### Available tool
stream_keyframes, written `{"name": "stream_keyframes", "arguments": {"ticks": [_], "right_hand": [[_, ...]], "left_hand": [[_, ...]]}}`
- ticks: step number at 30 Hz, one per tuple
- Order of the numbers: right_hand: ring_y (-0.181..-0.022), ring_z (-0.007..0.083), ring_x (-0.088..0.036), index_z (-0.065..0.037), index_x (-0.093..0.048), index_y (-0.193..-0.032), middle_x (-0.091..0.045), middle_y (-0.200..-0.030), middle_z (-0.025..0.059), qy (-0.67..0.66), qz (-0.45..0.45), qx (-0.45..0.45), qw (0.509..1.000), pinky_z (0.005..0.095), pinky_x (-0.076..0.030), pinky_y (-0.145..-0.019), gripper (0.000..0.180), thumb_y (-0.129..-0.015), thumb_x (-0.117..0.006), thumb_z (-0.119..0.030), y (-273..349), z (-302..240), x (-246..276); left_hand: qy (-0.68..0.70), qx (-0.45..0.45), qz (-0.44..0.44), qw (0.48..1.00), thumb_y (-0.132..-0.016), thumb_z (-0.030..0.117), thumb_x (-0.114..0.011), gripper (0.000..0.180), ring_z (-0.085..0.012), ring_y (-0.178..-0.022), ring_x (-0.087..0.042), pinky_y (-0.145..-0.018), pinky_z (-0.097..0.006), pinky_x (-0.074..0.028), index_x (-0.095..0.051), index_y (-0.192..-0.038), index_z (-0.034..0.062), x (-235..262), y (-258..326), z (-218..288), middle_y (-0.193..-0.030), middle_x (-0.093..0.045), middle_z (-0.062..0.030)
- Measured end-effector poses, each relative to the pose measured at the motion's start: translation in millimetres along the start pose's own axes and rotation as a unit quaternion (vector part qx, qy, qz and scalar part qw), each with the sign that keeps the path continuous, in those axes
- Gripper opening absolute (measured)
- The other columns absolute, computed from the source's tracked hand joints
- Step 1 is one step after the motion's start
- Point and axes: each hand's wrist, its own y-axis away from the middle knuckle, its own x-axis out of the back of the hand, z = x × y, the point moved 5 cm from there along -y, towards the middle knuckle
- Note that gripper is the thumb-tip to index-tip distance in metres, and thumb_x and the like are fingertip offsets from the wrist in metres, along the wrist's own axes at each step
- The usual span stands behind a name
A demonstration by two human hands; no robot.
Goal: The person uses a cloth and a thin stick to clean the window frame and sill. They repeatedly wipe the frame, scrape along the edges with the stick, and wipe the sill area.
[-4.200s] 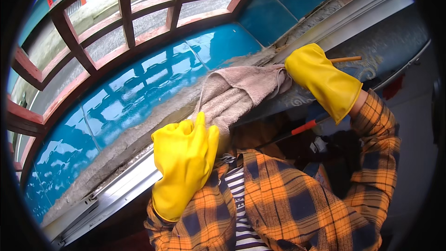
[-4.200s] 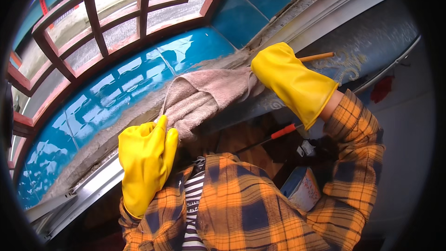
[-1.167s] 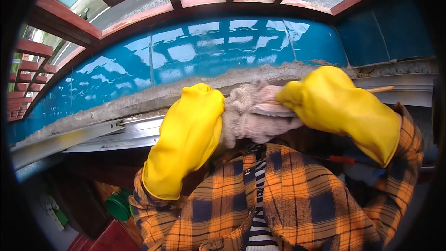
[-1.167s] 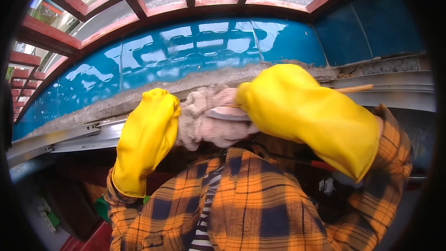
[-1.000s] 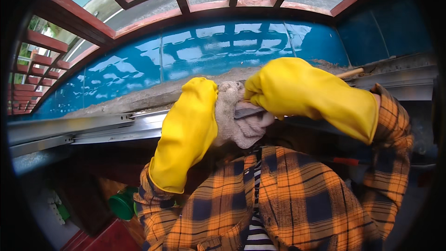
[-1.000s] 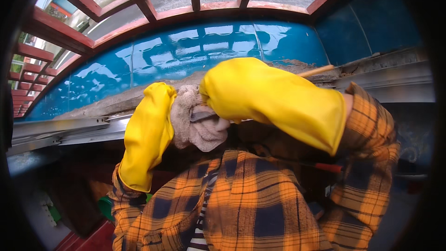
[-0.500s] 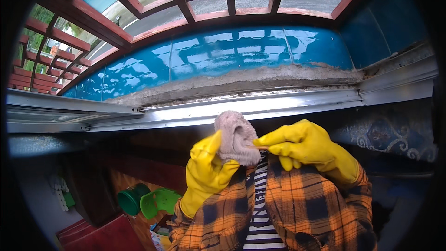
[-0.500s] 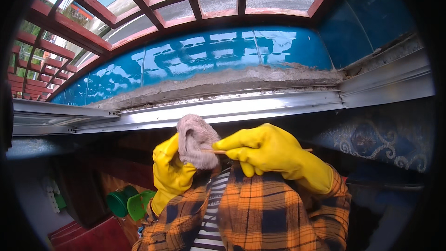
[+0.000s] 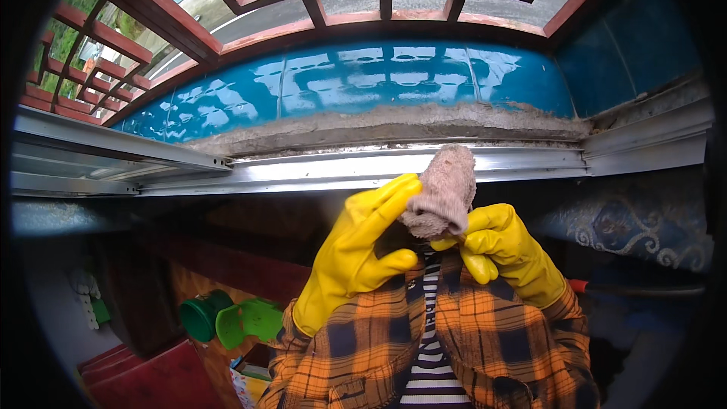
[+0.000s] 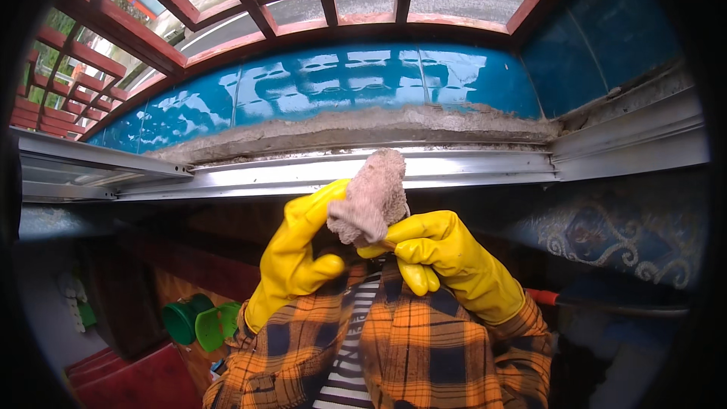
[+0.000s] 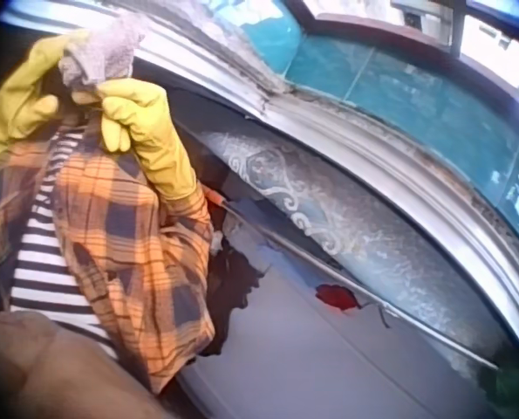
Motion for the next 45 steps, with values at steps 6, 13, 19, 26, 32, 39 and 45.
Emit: {"name": "stream_keyframes", "arguments": {"ticks": [6, 13, 19, 26, 32, 39, 45], "right_hand": [[-0.093, 0.0307, -0.081, 0.011, -0.075, -0.124, -0.079, -0.115, 0.0312, -0.026, -0.015, 0.125, 0.992, 0.0361, -0.067, -0.078, 0.033, -0.103, -0.078, -0.014, 5, -10, -4], [-0.071, 0.0275, -0.079, 0.011, -0.074, -0.126, -0.076, -0.117, 0.0375, -0.055, -0.045, 0.192, 0.979, 0.0336, -0.066, -0.061, 0.031, -0.103, -0.076, -0.009, 3, -20, -9], [-0.055, 0.0178, -0.068, 0.011, -0.073, -0.130, -0.078, -0.097, 0.0270, 0.055, 0.051, 0.224, 0.972, 0.0284, -0.054, -0.050, 0.032, -0.107, -0.072, -0.011, 44, -28, 42], [-0.045, 0.0113, -0.060, 0.015, -0.073, -0.125, -0.072, -0.064, 0.0104, 0.236, 0.144, 0.142, 0.951, 0.0208, -0.045, -0.043, 0.039, -0.110, -0.069, -0.021, 89, -48, 52], [-0.060, 0.0124, -0.072, 0.002, -0.079, -0.130, -0.081, -0.089, 0.0123, 0.376, 0.071, 0.076, 0.921, 0.0250, -0.053, -0.053, 0.028, -0.105, -0.072, -0.009, 28, -71, -44], [-0.073, 0.0234, -0.077, -0.018, -0.064, -0.157, -0.079, -0.082, 0.0074, 0.610, -0.175, 0.130, 0.762, 0.0356, -0.060, -0.067, 0.075, -0.091, -0.089, -0.041, -47, -60, -137], [-0.075, 0.0184, -0.075, -0.019, -0.049, -0.168, -0.078, -0.091, 0.0079, 0.597, -0.101, -0.027, 0.796, 0.0346, -0.061, -0.070, 0.090, -0.092, -0.087, -0.051, -112, 15, -154]], "left_hand": [[-0.002, 0.000, -0.053, 0.999, -0.091, 0.011, -0.088, 0.061, -0.0448, -0.143, -0.061, -0.114, -0.045, -0.053, -0.066, -0.146, -0.0035, -12, 9, -20, -0.160, -0.056, -0.0288], [-0.014, 0.023, -0.050, 0.998, -0.089, 0.000, -0.080, 0.050, -0.0451, -0.130, -0.068, -0.107, -0.045, -0.055, -0.069, -0.138, -0.0051, -13, 1, -2, -0.147, -0.068, -0.0255], [0.074, -0.009, 0.145, 0.987, -0.101, 0.004, -0.072, 0.023, -0.0344, -0.102, -0.076, -0.090, -0.042, -0.059, -0.076, -0.124, -0.0008, 33, 50, 6, -0.114, -0.081, -0.0164], [-0.117, -0.075, 0.131, 0.982, -0.097, 0.011, -0.079, 0.015, -0.0298, -0.079, -0.072, -0.074, -0.040, -0.057, -0.074, -0.110, 0.0043, 69, 56, 40, -0.113, -0.083, -0.0149], [-0.389, -0.104, 0.258, 0.879, -0.092, 0.012, -0.080, 0.021, -0.0290, -0.077, -0.070, -0.072, -0.037, -0.056, -0.083, -0.111, 0.0022, 103, 27, 54, -0.098, -0.082, -0.0119], [-0.485, -0.057, 0.286, 0.825, -0.094, 0.021, -0.076, 0.030, -0.0284, -0.071, -0.066, -0.069, -0.039, -0.053, -0.085, -0.115, 0.0023, 119, 65, 78, -0.090, -0.078, -0.0106], [-0.473, -0.097, 0.265, 0.835, -0.102, 0.024, -0.070, 0.033, -0.0296, -0.068, -0.064, -0.065, -0.041, -0.050, -0.083, -0.113, -0.0039, 126, 77, 120, -0.089, -0.075, -0.0130]]}}
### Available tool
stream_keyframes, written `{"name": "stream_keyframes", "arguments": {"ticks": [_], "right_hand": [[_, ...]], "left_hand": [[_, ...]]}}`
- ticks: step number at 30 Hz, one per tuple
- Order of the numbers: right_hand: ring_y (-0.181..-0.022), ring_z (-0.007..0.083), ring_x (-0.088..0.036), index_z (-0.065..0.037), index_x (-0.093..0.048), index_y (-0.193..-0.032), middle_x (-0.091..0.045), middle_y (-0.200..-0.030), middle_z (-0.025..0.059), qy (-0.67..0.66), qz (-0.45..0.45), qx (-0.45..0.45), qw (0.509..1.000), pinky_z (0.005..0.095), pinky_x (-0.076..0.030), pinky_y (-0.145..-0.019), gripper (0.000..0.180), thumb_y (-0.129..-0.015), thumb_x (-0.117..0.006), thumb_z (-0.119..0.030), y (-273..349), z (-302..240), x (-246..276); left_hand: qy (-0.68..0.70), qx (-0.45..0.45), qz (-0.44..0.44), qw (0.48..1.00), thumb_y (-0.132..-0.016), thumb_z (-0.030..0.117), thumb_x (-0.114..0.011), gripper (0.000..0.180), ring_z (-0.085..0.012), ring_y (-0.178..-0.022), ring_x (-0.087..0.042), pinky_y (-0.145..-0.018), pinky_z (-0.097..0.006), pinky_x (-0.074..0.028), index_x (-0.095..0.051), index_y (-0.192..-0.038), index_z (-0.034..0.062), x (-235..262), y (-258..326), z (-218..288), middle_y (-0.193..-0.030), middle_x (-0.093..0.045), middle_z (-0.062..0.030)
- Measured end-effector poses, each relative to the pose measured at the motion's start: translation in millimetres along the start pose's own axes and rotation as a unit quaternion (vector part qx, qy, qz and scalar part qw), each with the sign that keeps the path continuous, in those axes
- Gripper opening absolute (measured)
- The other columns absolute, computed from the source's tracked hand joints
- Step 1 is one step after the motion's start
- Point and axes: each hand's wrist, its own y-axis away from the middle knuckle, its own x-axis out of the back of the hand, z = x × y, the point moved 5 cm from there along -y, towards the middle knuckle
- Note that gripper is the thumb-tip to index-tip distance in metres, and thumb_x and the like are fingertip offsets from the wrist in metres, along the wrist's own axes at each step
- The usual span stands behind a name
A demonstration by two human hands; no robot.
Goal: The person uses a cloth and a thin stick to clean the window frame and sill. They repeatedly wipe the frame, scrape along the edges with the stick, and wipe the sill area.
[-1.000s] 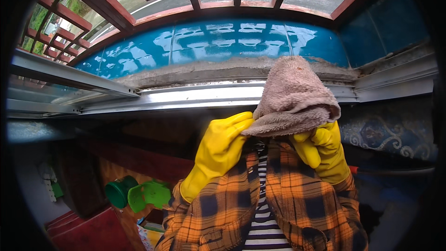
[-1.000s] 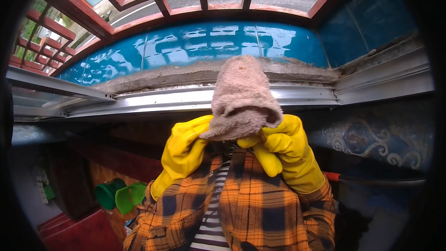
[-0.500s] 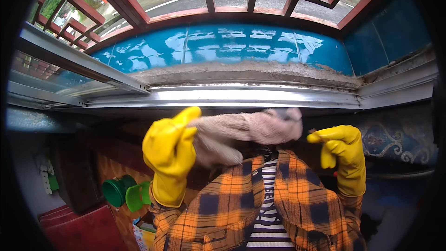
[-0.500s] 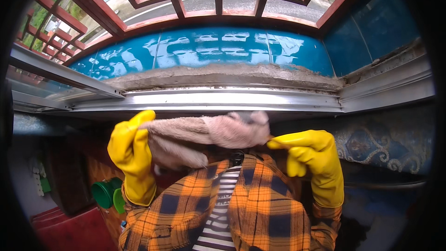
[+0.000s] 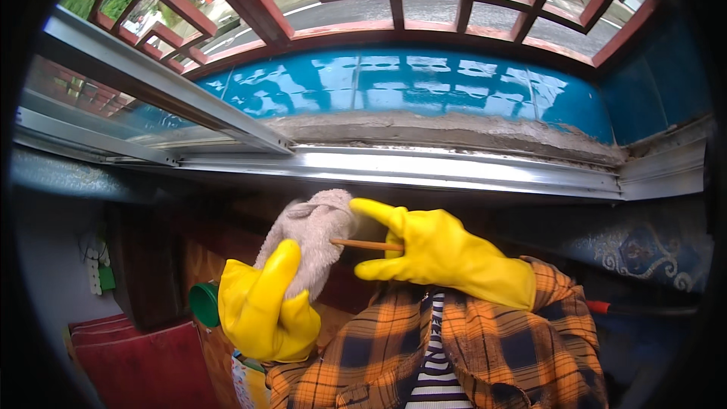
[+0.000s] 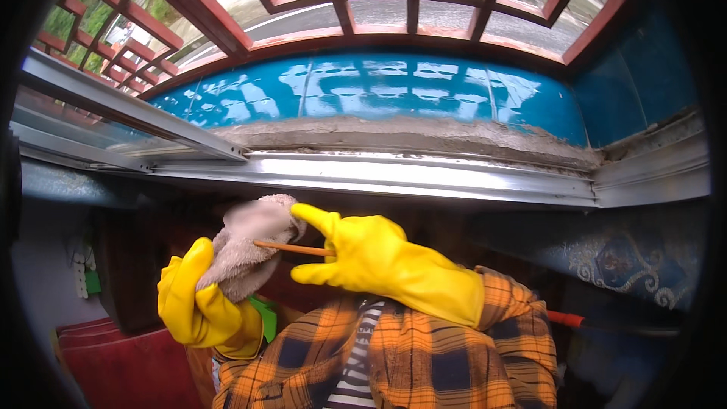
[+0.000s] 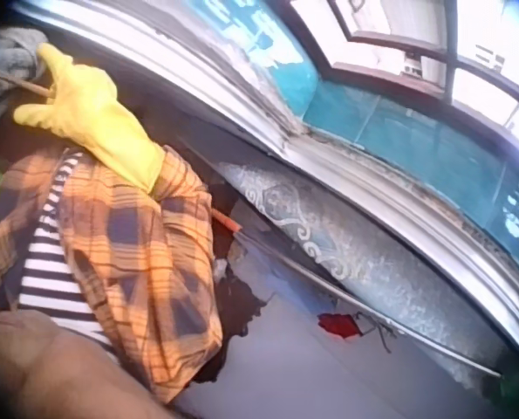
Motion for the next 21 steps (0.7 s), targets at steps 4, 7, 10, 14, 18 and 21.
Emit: {"name": "stream_keyframes", "arguments": {"ticks": [4, 7, 10, 14, 18, 21], "right_hand": [[-0.075, 0.0214, -0.076, -0.015, -0.083, -0.119, -0.079, -0.090, 0.0084, -0.307, 0.028, 0.010, 0.951, 0.0338, -0.060, -0.071, 0.025, -0.097, -0.083, -0.027, -20, 2, -22], [-0.091, 0.0321, -0.079, -0.015, -0.082, -0.117, -0.080, -0.100, 0.0123, -0.073, 0.195, 0.166, 0.964, 0.0376, -0.063, -0.079, 0.026, -0.091, -0.080, -0.012, -3, -6, 21], [-0.090, 0.0254, -0.080, -0.009, -0.082, -0.122, -0.082, -0.103, 0.0140, -0.006, 0.323, 0.226, 0.919, 0.0363, -0.063, -0.081, 0.027, -0.097, -0.083, -0.018, 10, -31, 72], [-0.090, 0.0349, -0.079, -0.015, -0.079, -0.132, -0.080, -0.100, 0.0180, 0.209, 0.349, 0.057, 0.912, 0.0398, -0.061, -0.081, 0.039, -0.098, -0.082, -0.033, -10, -27, 86], [-0.087, 0.0359, -0.079, -0.020, -0.076, -0.140, -0.080, -0.101, 0.0195, 0.137, 0.368, 0.022, 0.920, 0.0411, -0.060, -0.081, 0.047, -0.098, -0.081, -0.040, 8, -7, 92], [-0.094, 0.0382, -0.079, -0.018, -0.075, -0.142, -0.081, -0.109, 0.0210, 0.084, 0.354, -0.010, 0.931, 0.0435, -0.060, -0.084, 0.052, -0.098, -0.080, -0.046, 25, 8, 98]], "left_hand": [[-0.056, 0.009, 0.066, 0.996, -0.107, 0.026, -0.063, 0.038, -0.0251, -0.073, -0.066, -0.070, -0.037, -0.052, -0.079, -0.110, -0.0080, 15, 0, -13, -0.098, -0.079, -0.0180], [-0.109, 0.068, 0.165, 0.978, -0.109, 0.023, -0.065, 0.036, -0.0237, -0.075, -0.069, -0.071, -0.038, -0.056, -0.078, -0.115, -0.0101, 18, -6, -34, -0.101, -0.080, -0.0210], [-0.066, 0.043, 0.168, 0.983, -0.104, 0.015, -0.074, 0.029, -0.0291, -0.076, -0.074, -0.071, -0.044, -0.058, -0.079, -0.120, -0.0093, 8, -25, -78, -0.096, -0.080, -0.0213], [-0.173, -0.089, 0.034, 0.980, -0.096, 0.010, -0.083, 0.025, -0.0372, -0.097, -0.076, -0.091, -0.042, -0.060, -0.080, -0.118, -0.0028, -57, -60, -84, -0.112, -0.078, -0.0222], [-0.028, -0.069, -0.115, 0.991, -0.088, 0.027, -0.089, 0.040, -0.0412, -0.101, -0.070, -0.102, -0.051, -0.055, -0.079, -0.112, -0.0033, -113, -2, -76, -0.107, -0.074, -0.0215], [-0.057, -0.054, -0.153, 0.985, -0.090, 0.042, -0.085, 0.054, -0.0456, -0.106, -0.068, -0.106, -0.055, -0.051, -0.077, -0.109, -0.0084, -137, 3, -75, -0.107, -0.074, -0.0237]]}}
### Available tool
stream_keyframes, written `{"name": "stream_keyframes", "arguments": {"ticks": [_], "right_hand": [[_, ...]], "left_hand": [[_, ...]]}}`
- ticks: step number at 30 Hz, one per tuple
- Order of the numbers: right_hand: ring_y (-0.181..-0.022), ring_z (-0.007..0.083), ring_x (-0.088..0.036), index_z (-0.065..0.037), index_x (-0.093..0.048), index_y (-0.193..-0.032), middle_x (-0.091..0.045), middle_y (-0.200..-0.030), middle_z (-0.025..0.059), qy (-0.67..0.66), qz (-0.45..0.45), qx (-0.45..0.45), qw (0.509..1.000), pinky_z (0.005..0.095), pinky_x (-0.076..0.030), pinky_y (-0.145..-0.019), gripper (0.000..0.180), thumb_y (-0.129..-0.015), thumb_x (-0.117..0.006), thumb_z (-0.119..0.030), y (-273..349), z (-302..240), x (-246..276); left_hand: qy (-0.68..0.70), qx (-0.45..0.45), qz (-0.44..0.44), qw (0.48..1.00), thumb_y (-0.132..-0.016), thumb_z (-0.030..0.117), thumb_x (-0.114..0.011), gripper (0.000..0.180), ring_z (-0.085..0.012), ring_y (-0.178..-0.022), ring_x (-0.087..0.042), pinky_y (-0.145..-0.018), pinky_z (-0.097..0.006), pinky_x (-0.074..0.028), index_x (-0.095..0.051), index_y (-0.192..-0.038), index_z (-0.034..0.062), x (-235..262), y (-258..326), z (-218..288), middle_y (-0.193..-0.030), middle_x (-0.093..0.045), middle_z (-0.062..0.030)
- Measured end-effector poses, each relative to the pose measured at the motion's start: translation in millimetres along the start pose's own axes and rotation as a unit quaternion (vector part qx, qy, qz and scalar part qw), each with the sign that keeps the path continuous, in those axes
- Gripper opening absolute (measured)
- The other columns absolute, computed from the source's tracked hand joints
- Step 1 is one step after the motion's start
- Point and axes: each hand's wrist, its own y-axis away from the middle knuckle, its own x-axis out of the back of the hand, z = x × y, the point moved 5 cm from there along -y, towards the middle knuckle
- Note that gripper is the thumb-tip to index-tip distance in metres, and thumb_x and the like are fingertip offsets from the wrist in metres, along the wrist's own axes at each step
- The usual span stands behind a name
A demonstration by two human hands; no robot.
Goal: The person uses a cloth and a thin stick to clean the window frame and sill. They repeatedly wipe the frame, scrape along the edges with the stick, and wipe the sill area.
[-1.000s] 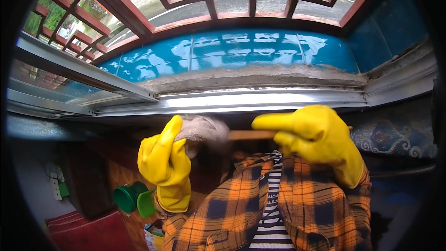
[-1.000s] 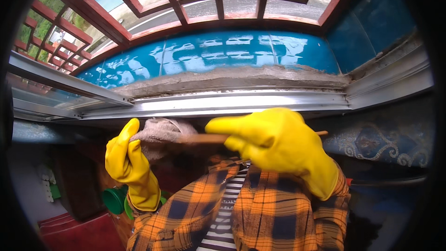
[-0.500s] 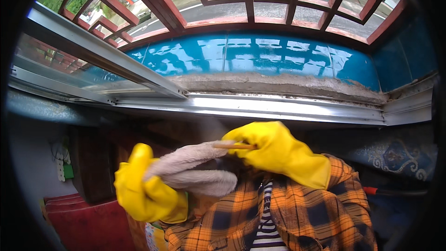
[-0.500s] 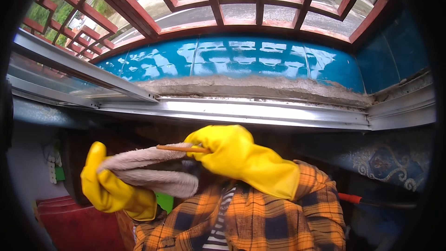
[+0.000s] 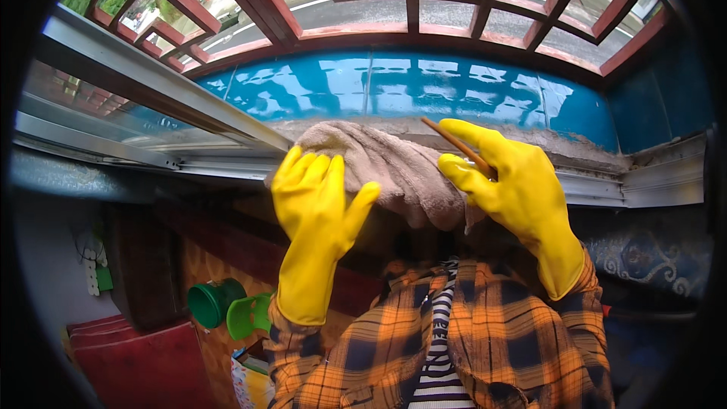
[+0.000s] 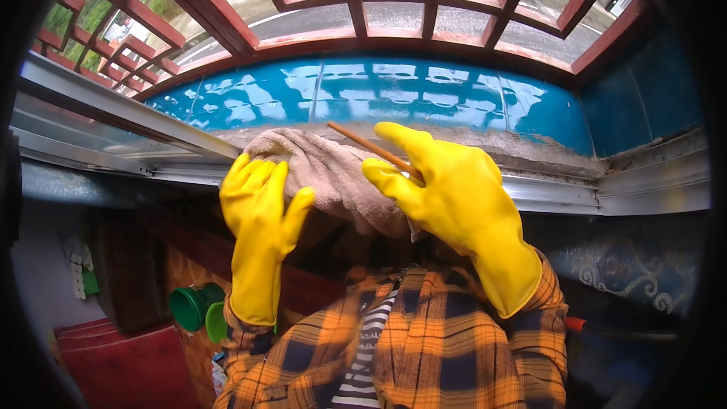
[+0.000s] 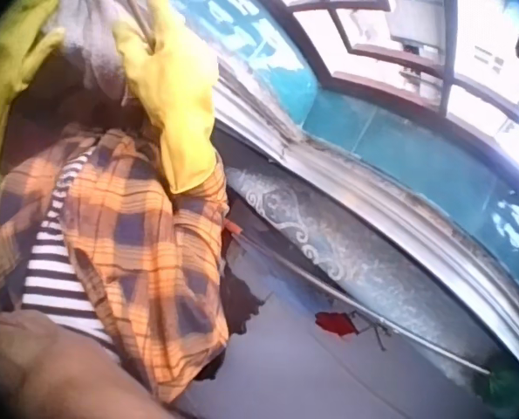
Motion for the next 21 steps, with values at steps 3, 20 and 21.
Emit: {"name": "stream_keyframes", "arguments": {"ticks": [3, 20, 21], "right_hand": [[-0.100, 0.0403, -0.079, -0.015, -0.075, -0.141, -0.080, -0.114, 0.0232, -0.051, -0.004, -0.033, 0.998, 0.0422, -0.061, -0.085, 0.051, -0.099, -0.081, -0.043, 9, 19, 18], [-0.052, 0.0016, -0.056, -0.003, -0.070, -0.147, -0.074, -0.073, 0.0021, -0.279, 0.150, -0.038, 0.948, 0.0177, -0.035, -0.047, 0.039, -0.114, -0.065, -0.023, 64, 132, 107], [-0.051, 0.0016, -0.055, -0.003, -0.070, -0.147, -0.073, -0.072, 0.0020, -0.288, 0.160, -0.042, 0.943, 0.0177, -0.035, -0.047, 0.039, -0.114, -0.064, -0.023, 65, 134, 111]], "left_hand": [[0.004, 0.046, -0.051, 0.998, -0.090, 0.049, -0.083, 0.064, -0.0487, -0.107, -0.069, -0.109, -0.056, -0.049, -0.077, -0.109, -0.0114, -18, -14, 27, -0.107, -0.076, -0.0274], [0.469, 0.049, 0.113, 0.875, -0.098, 0.019, -0.078, 0.025, -0.0422, -0.099, -0.072, -0.089, -0.050, -0.056, -0.075, -0.109, -0.0027, -49, -27, 135, -0.108, -0.075, -0.0209], [0.390, 0.082, 0.117, 0.910, -0.101, 0.021, -0.076, 0.026, -0.0405, -0.100, -0.072, -0.090, -0.049, -0.056, -0.075, -0.111, -0.0024, -31, -23, 116, -0.110, -0.076, -0.0207]]}}
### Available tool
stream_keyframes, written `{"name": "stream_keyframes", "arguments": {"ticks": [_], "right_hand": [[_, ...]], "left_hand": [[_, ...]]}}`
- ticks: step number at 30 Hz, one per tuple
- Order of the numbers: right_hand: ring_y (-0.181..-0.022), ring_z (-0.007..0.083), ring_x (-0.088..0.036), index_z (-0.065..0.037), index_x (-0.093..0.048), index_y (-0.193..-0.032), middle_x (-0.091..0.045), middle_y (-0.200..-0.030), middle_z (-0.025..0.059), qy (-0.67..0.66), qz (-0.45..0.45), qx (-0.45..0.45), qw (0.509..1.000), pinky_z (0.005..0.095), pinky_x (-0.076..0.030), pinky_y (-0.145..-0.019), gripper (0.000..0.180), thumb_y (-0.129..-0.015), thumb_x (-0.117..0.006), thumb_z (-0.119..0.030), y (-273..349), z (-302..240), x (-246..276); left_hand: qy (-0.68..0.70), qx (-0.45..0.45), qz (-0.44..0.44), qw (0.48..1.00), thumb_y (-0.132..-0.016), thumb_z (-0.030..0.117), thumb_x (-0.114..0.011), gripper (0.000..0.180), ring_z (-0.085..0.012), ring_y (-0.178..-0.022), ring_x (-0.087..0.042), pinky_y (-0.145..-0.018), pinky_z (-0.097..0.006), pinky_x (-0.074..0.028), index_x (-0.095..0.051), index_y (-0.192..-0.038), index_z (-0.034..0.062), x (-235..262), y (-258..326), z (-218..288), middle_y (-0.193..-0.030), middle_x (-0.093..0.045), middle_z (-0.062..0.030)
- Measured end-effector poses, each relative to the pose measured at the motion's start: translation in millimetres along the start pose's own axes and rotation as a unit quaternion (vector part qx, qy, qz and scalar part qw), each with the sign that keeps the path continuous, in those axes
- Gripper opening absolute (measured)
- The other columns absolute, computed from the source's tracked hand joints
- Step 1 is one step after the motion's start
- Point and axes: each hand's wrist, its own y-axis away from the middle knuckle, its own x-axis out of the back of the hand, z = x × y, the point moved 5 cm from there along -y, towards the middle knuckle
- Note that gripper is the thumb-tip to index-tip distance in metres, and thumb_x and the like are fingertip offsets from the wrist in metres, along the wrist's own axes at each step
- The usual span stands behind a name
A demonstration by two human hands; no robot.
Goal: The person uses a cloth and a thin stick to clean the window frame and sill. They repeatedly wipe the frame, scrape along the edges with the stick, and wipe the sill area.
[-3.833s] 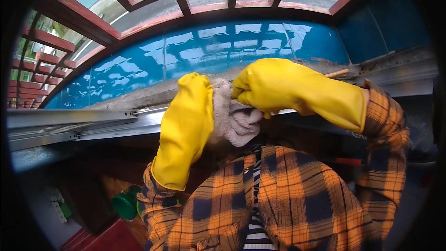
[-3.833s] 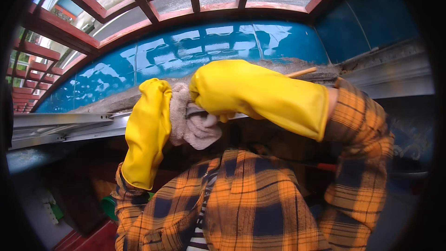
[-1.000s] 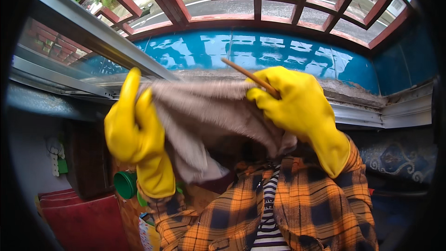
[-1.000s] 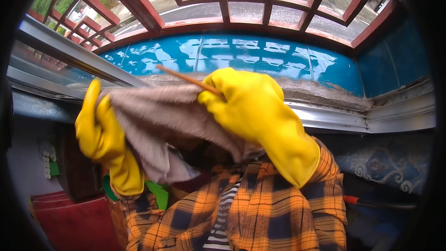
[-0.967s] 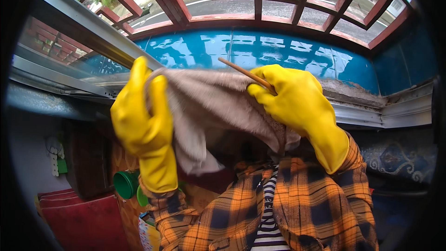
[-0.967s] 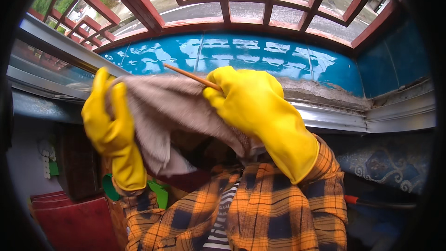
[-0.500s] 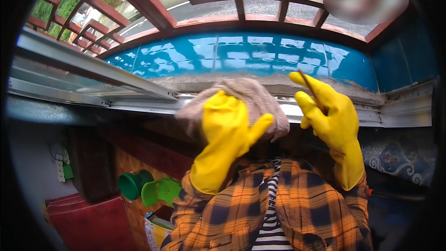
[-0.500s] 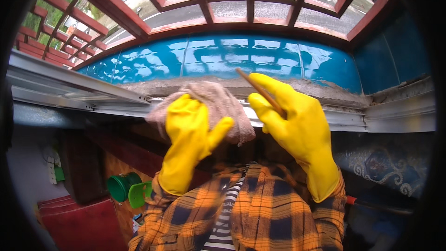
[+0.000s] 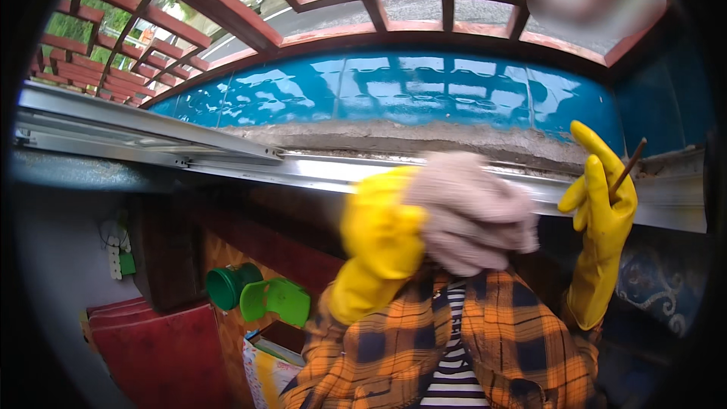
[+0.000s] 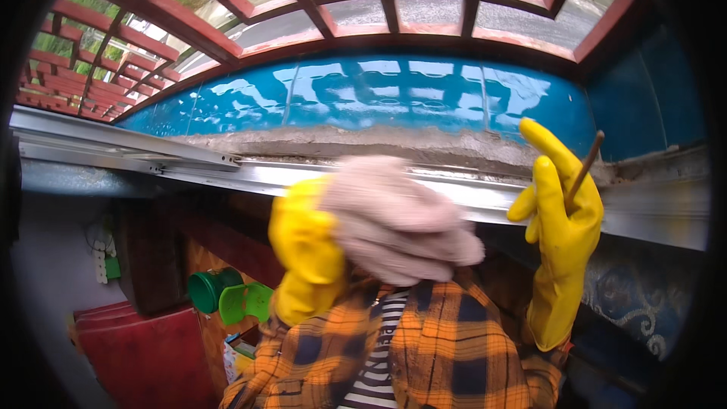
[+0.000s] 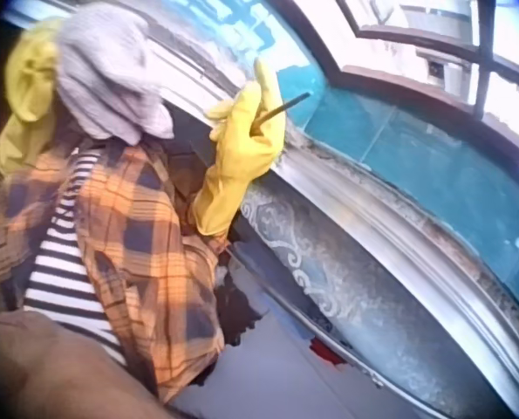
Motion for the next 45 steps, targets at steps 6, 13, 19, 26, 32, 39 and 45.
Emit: {"name": "stream_keyframes", "arguments": {"ticks": [6, 13, 19, 26, 32, 39, 45], "right_hand": [[-0.044, 0.0010, -0.049, 0.004, -0.068, -0.146, -0.074, -0.071, 0.0048, -0.003, 0.022, 0.025, 0.999, 0.0166, -0.034, -0.041, 0.040, -0.116, -0.061, -0.022, -11, 0, -6], [-0.051, 0.0023, -0.056, -0.005, -0.073, -0.144, -0.073, -0.071, 0.0018, 0.008, 0.079, -0.042, 0.996, 0.0183, -0.039, -0.047, 0.038, -0.111, -0.068, -0.023, 16, 13, 32], [-0.050, 0.0018, -0.055, -0.001, -0.070, -0.146, -0.074, -0.072, 0.0036, -0.011, 0.107, -0.037, 0.994, 0.0168, -0.036, -0.044, 0.038, -0.113, -0.064, -0.020, 35, 20, 52], [-0.049, -0.0008, -0.049, 0.002, -0.070, -0.145, -0.072, -0.071, 0.0016, -0.054, 0.108, 0.019, 0.992, 0.0164, -0.034, -0.045, 0.036, -0.115, -0.060, -0.016, 33, 14, 63], [-0.045, -0.0011, -0.048, 0.003, -0.068, -0.146, -0.077, -0.072, 0.0062, -0.034, 0.134, 0.101, 0.985, 0.0145, -0.034, -0.043, 0.038, -0.117, -0.056, -0.018, 23, -6, 86], [-0.045, -0.0005, -0.048, 0.003, -0.069, -0.145, -0.076, -0.070, 0.0052, -0.071, 0.095, 0.080, 0.990, 0.0149, -0.034, -0.043, 0.037, -0.115, -0.058, -0.016, 26, 22, 85], [-0.043, 0.0002, -0.045, 0.003, -0.069, -0.145, -0.075, -0.070, 0.0052, -0.045, 0.121, 0.028, 0.991, 0.0155, -0.034, -0.042, 0.038, -0.116, -0.055, -0.016, 44, 22, 98]], "left_hand": [[-0.393, 0.061, 0.088, 0.913, -0.107, 0.014, -0.071, 0.022, -0.0383, -0.098, -0.071, -0.089, -0.046, -0.054, -0.073, -0.109, -0.0075, 114, 7, -24, -0.113, -0.075, -0.0243], [-0.401, -0.030, -0.111, 0.909, -0.094, 0.021, -0.084, 0.028, -0.0459, -0.109, -0.067, -0.099, -0.052, -0.051, -0.076, -0.103, -0.0040, 12, -22, -16, -0.112, -0.075, -0.0256], [-0.324, -0.117, -0.200, 0.917, -0.089, 0.034, -0.088, 0.038, -0.0417, -0.099, -0.071, -0.095, -0.050, -0.053, -0.076, -0.094, -0.0017, -92, -33, 35, -0.099, -0.076, -0.0215], [0.206, -0.027, -0.323, 0.923, -0.099, 0.032, -0.082, 0.037, -0.0418, -0.099, -0.069, -0.089, -0.048, -0.055, -0.073, -0.109, -0.0028, -146, -29, 61, -0.108, -0.074, -0.0231], [0.047, 0.154, -0.076, 0.984, -0.110, 0.024, -0.067, 0.031, -0.0309, -0.105, -0.071, -0.098, -0.043, -0.055, -0.070, -0.127, -0.0022, 22, 38, -8, -0.120, -0.073, -0.0169], [-0.383, -0.064, -0.148, 0.910, -0.095, 0.013, -0.080, 0.019, -0.0445, -0.086, -0.068, -0.086, -0.046, -0.054, -0.076, -0.101, -0.0040, 53, 6, 21, -0.088, -0.070, -0.0211], [-0.239, -0.057, -0.190, 0.951, -0.098, 0.017, -0.072, 0.028, -0.0431, -0.103, -0.067, -0.092, -0.057, -0.051, -0.072, -0.117, -0.0045, -58, 33, 30, -0.114, -0.069, -0.0233]]}}
